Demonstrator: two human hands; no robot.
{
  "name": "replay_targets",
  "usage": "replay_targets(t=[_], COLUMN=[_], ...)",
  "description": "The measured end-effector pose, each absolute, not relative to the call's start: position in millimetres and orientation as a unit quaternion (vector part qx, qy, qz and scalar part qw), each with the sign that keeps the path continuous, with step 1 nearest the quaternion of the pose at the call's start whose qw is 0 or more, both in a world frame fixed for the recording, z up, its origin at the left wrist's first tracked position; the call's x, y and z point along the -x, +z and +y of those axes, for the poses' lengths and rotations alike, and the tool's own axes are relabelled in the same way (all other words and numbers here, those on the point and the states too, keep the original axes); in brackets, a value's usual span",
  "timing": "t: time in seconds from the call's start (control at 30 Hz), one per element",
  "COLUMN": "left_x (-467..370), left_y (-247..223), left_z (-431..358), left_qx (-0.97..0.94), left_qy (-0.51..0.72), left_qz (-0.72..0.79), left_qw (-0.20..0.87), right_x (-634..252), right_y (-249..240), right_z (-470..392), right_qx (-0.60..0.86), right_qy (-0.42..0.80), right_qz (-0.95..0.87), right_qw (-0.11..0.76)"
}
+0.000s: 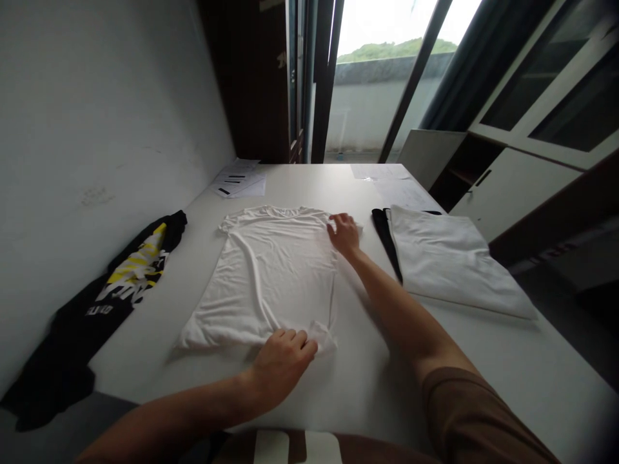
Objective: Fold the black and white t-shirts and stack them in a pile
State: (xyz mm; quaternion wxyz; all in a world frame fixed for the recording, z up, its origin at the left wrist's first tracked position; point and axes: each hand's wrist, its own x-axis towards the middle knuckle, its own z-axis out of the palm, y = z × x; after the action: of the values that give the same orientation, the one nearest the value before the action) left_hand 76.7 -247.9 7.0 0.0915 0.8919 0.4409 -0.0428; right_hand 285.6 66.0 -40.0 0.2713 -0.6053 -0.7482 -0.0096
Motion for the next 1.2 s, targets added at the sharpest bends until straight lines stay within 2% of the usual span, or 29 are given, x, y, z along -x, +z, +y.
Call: replay_targets(t=[0.1, 0.2, 0.3, 0.4, 0.47, 0.67, 0.8, 0.9, 0.97, 1.07, 1.2], left_x=[-80.1, -81.8, -80.8, -76.6, -69.7, -15.9, 22.0, 36.1, 41.9, 50.8, 62.3], left_y=[14.9, 23.9, 32.1, 39.5, 39.9, 10.5, -4.1, -9.5, -11.7, -9.8, 5.4], left_z=[-251.5, -263.9, -280.4, -290.2, -291.2, -295.1, -307.3, -312.1, -313.3, -314.8, -315.3], left_qx=[-0.889, -0.884, -0.878, -0.865, -0.851, -0.827, -0.856, -0.879, -0.884, -0.878, -0.826], left_qy=[-0.031, -0.054, -0.058, 0.011, 0.056, 0.063, 0.051, 0.074, 0.096, 0.109, 0.033], left_qz=[0.448, 0.455, 0.444, 0.395, 0.385, 0.522, 0.497, 0.468, 0.456, 0.446, 0.468], left_qw=[0.09, 0.091, 0.165, 0.309, 0.352, 0.2, 0.134, 0.052, 0.042, 0.132, 0.313], right_x=[-244.3, -226.2, -229.6, -236.6, -238.5, -239.8, -239.6, -238.5, -238.0, -237.9, -237.4], right_y=[-52.4, -64.3, -67.4, -65.7, -64.9, -65.1, -66.8, -69.4, -71.3, -72.2, -63.9], right_z=[49.1, 41.4, 44.1, 48.4, 48.5, 42.5, 45.0, 48.5, 49.5, 49.1, 45.8], right_qx=[0.573, 0.568, 0.562, 0.55, 0.547, 0.499, 0.433, 0.432, 0.443, 0.453, 0.459], right_qy=[0.06, 0.063, 0.055, 0.048, 0.041, 0.024, 0.052, 0.068, 0.072, 0.072, 0.07], right_qz=[-0.801, -0.815, -0.821, -0.829, -0.831, -0.859, -0.892, -0.89, -0.884, -0.88, -0.878], right_qw=[0.164, 0.096, 0.086, 0.085, 0.088, 0.107, 0.12, 0.133, 0.133, 0.124, 0.119])
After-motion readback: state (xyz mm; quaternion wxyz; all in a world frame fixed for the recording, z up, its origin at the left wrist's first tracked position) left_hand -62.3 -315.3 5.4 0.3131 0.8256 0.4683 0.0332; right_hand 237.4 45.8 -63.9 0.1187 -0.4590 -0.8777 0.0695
